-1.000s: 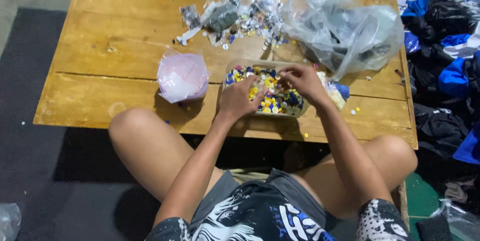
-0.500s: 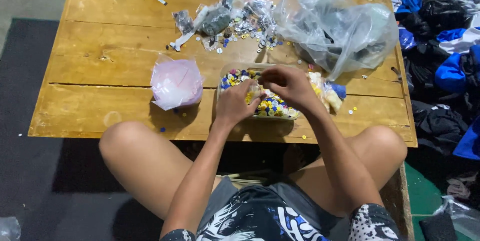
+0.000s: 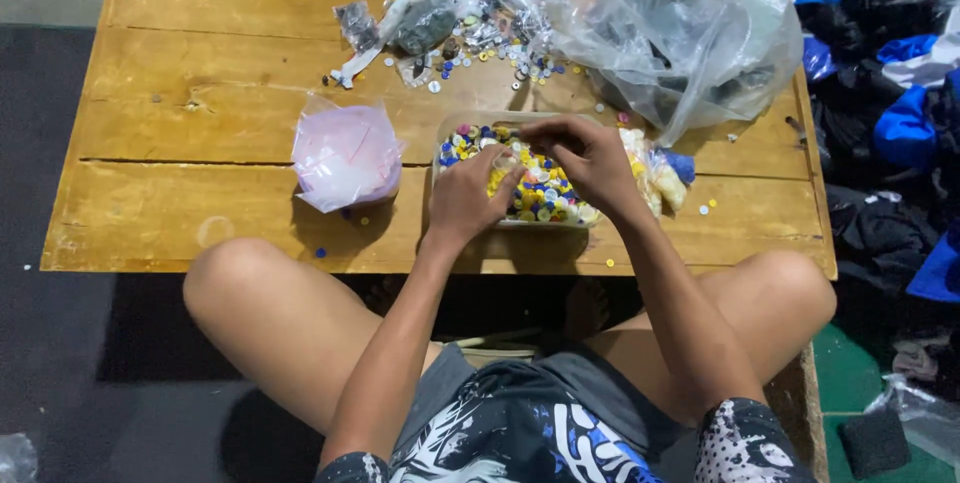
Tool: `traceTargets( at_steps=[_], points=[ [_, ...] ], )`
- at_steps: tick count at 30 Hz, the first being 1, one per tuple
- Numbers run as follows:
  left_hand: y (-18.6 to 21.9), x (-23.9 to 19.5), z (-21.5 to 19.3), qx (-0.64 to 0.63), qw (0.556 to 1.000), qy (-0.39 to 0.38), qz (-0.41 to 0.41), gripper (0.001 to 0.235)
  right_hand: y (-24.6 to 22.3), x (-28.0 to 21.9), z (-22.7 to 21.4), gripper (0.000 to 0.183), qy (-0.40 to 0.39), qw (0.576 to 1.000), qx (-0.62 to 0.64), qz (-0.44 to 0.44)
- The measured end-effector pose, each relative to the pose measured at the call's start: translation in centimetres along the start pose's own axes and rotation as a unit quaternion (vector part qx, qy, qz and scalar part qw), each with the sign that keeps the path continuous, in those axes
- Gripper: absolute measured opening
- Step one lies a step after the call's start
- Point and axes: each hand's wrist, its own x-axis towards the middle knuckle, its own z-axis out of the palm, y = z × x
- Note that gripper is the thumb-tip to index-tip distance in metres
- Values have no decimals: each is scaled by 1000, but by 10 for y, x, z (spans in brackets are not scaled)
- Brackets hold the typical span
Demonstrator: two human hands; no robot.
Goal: The person sits cross-legged on the floor and sorts colorful bottle caps from a clear plastic container. They pick up individual caps with both hands, inspect them, and place them back into the container or onto the wooden table.
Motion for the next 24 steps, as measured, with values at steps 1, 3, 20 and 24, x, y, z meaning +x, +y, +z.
traceTargets(
  at_steps=[1, 3, 20, 24],
  points=[
    [-1, 2, 2, 0, 1000, 3, 0, 27, 24, 4, -5, 32, -2, 1000, -1, -2],
    [-5, 1, 5, -13, 1000, 9, -12, 23, 72, 9, -11, 22, -7, 973, -225, -51],
    [-3, 0, 0, -31, 999, -3, -8, 29, 108, 16, 2, 14, -167, 910, -378, -34],
    [0, 3, -4, -23, 1000, -11, -12, 29, 94, 18, -11, 13, -60, 973, -212, 65]
  ],
)
